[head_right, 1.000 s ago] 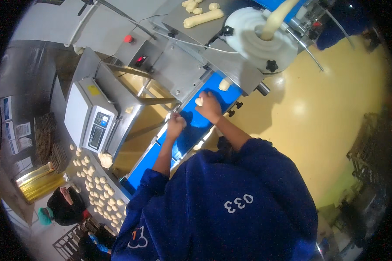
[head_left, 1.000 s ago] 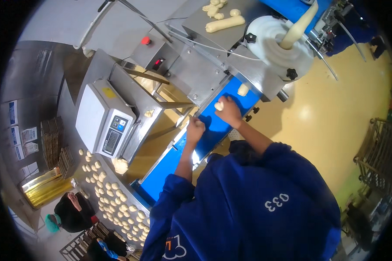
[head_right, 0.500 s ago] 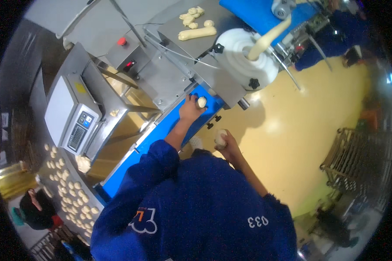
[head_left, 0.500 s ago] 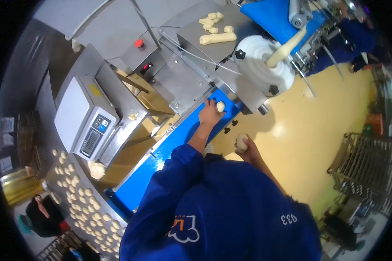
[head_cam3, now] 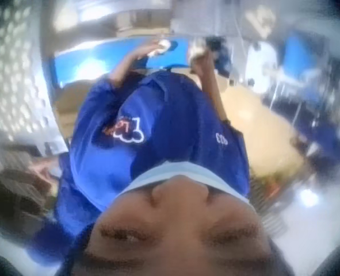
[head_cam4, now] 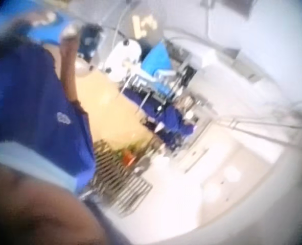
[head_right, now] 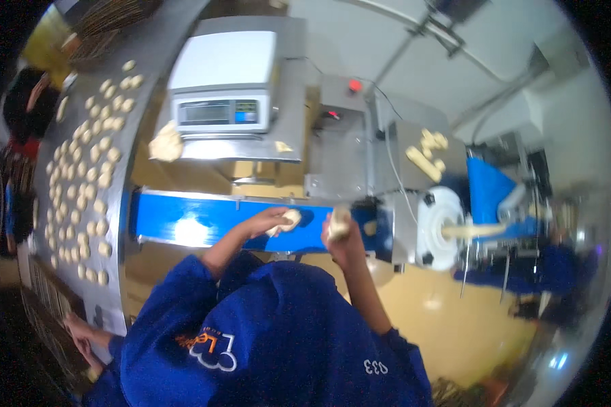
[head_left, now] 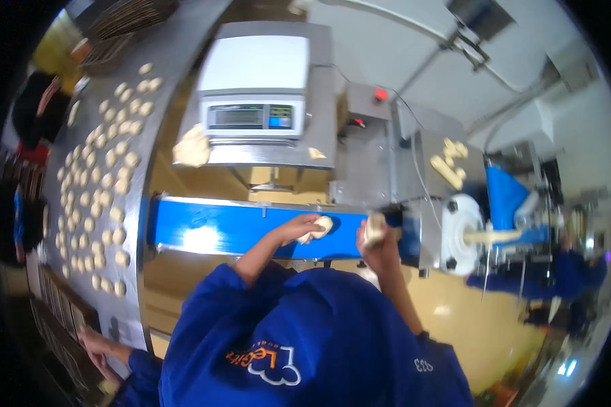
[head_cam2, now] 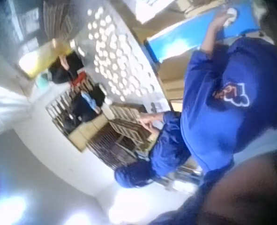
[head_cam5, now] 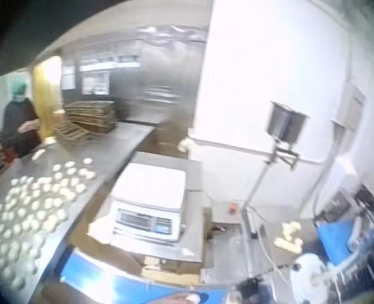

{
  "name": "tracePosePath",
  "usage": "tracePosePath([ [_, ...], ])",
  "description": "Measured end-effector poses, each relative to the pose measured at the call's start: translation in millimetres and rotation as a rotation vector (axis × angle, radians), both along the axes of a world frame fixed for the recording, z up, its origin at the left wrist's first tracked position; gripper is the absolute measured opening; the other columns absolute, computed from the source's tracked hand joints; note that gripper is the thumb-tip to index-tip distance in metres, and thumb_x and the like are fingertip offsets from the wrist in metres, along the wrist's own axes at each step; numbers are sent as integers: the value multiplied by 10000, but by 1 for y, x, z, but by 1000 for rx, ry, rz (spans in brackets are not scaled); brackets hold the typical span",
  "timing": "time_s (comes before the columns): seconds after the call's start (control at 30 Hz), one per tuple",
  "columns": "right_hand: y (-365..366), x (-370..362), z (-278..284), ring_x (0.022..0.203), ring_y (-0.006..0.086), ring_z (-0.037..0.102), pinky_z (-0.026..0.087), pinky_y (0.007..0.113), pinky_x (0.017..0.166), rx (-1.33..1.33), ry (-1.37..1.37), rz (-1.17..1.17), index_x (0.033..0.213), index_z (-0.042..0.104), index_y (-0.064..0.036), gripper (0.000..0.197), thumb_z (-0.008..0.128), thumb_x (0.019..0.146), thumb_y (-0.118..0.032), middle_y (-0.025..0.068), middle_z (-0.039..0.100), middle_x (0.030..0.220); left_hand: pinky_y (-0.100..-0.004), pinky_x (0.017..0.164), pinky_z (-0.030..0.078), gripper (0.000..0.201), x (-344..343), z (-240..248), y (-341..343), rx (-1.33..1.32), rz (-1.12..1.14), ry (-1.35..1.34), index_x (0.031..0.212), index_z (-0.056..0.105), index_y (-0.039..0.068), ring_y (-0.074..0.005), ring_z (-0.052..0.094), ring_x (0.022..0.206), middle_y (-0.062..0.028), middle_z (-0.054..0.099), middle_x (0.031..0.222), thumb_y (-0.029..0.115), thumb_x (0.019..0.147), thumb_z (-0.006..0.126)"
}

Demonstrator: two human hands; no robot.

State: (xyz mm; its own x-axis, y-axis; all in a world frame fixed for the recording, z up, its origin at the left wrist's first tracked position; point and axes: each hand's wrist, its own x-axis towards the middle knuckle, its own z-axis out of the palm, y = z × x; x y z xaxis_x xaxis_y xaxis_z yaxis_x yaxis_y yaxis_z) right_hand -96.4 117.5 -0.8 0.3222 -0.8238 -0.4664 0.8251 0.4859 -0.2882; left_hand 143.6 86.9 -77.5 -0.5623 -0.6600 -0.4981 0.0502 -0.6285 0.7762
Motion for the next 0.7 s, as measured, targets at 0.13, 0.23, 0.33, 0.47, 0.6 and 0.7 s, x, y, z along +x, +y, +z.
tracePosePath([
  [0.13, -132, 113, 109, 955, 190, 547, 478, 310, 742, -365, 152, 187, 1176, 468, -74, 375, 513, 903, -327, 83, 558, 1059, -214, 493, 437, 341, 74, 41, 68, 9, 426, 69, 1141, 502, 60, -85, 515, 640, -30, 560, 873, 197, 838, 576],
  [0.23, -217, 192, 169, 947, 182, 560, 482, 322, 701, -862, 782, 352, 1193, 493, -58, 525, 546, 849, -451, 119, 565, 1084, -210, 508, 439, 362, 98, 41, 111, 20, 719, 110, 1169, 487, 58, -88, 511, 644, -29, 553, 877, 190, 841, 565],
  [0.33, -295, 241, 159, 793, 166, 587, 479, 345, 681, -1067, 1923, 174, 1153, 521, -29, 630, 560, 799, -550, 124, 606, 890, -211, 510, 444, 382, 107, 31, 150, 5, 933, 62, 1188, 478, 52, -92, 512, 640, -34, 553, 886, 190, 841, 560],
  [0.47, -294, 227, 113, 662, 121, 576, 456, 264, 520, -1223, 1665, 209, 1026, 582, -34, 428, 607, 808, -401, 75, 595, 788, -206, 488, 465, 396, 109, 15, 191, 37, 1117, 62, 1200, 460, 57, -81, 515, 585, -29, 552, 873, 197, 842, 556],
  [0.6, -209, 185, 103, 713, 109, 590, 435, 193, 456, -724, 817, 679, 1138, 502, -31, 326, 517, 884, -236, 70, 604, 908, -215, 506, 464, 409, 114, 18, 203, 108, 1193, 130, 1225, 455, 48, -89, 518, 635, -37, 554, 903, 189, 851, 542],
  [0.7, -184, 169, 109, 752, 143, 609, 454, 185, 473, -502, 657, 713, 1181, 464, -18, 336, 480, 889, -182, 113, 600, 958, -219, 497, 464, 370, 126, 25, 187, 107, 1190, 205, 1203, 466, 72, -87, 514, 627, -37, 547, 899, 195, 861, 534],
])
